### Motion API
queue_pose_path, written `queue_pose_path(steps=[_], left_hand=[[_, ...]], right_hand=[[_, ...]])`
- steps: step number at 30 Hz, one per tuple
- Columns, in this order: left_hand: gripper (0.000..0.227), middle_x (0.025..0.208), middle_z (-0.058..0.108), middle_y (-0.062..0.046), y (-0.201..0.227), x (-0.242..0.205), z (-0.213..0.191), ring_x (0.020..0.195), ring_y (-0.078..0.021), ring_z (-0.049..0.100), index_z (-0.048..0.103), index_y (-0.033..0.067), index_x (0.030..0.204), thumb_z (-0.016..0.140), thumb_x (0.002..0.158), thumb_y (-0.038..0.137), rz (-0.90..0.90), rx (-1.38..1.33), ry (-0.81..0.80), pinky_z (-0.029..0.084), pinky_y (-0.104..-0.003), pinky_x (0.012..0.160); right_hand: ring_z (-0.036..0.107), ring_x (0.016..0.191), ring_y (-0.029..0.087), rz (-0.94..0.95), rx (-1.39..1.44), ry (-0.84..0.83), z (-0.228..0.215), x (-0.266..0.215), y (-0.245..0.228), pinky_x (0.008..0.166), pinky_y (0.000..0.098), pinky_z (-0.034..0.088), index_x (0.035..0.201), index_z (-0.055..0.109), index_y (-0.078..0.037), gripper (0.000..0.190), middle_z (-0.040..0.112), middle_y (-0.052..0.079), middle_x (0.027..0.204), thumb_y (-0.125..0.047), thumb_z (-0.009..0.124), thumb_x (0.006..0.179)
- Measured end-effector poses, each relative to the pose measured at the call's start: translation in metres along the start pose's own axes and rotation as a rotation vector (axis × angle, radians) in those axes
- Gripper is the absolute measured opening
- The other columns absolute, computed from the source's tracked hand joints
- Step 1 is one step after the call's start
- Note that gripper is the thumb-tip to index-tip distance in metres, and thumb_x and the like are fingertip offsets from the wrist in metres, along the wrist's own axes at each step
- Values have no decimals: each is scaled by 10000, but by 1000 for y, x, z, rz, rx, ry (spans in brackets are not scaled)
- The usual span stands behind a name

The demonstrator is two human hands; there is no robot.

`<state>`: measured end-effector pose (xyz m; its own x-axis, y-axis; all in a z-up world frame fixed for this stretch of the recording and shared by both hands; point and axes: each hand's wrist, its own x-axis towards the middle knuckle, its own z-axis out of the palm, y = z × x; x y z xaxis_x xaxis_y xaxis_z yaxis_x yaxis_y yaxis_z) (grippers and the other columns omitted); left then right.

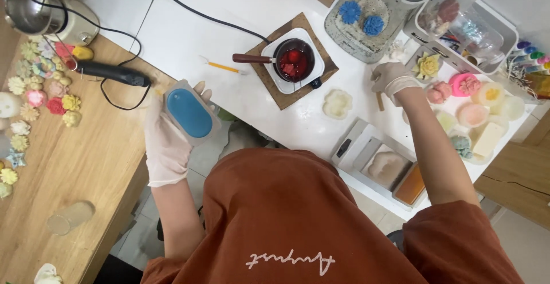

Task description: Applying melted soap/wax to detailed molds and assembling small decorative flower shapes.

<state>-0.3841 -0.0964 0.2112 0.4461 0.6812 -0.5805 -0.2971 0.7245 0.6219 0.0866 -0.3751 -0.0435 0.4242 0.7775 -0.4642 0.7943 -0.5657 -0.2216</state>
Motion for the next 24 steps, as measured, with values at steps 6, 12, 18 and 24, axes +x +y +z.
queue_pose_path(steps=[6, 12, 18, 24], left_hand=[[639, 1387, 616, -260, 16, 8, -30, 1265, -377, 633, 450, -59, 1466, 317, 1089, 439, 11, -78, 14, 533, -494, 1052], [661, 1359, 604, -241, 38, 19, -54, 1240, -366, 628, 451, -61, 1454, 326, 1079, 469, 49, 14, 76, 527, -496, 1021], [630, 1411, 595, -251, 49, 45, -72, 1313, -388, 584, 399, 16, 1518, 277, 1071, 443, -28, -136, -56, 487, -501, 1093], [572, 1375, 608, -210, 68, 61, -63, 1233, -321, 621, 429, 91, 1524, 338, 1062, 415, -163, -237, -217, 544, -490, 1003]], right_hand=[[702, 935, 410, 104, -105, -59, 37, 33, -11, 854, 460, 562, 1038, 763, -71, 392, 744, 206, 995, -321, 808, 739], [773, 884, 330, 349, -84, -202, -73, -42, -104, 809, 434, 599, 944, 824, -23, 437, 802, 203, 947, -452, 753, 905], [749, 972, 218, -204, 536, -212, -97, -79, -366, 885, 339, 578, 1183, 699, -146, 285, 773, 76, 1096, -295, 662, 943], [625, 1113, 300, -276, -224, 384, 37, 64, -465, 875, 402, 558, 1342, 552, -40, 369, 603, 152, 1306, -64, 628, 982]])
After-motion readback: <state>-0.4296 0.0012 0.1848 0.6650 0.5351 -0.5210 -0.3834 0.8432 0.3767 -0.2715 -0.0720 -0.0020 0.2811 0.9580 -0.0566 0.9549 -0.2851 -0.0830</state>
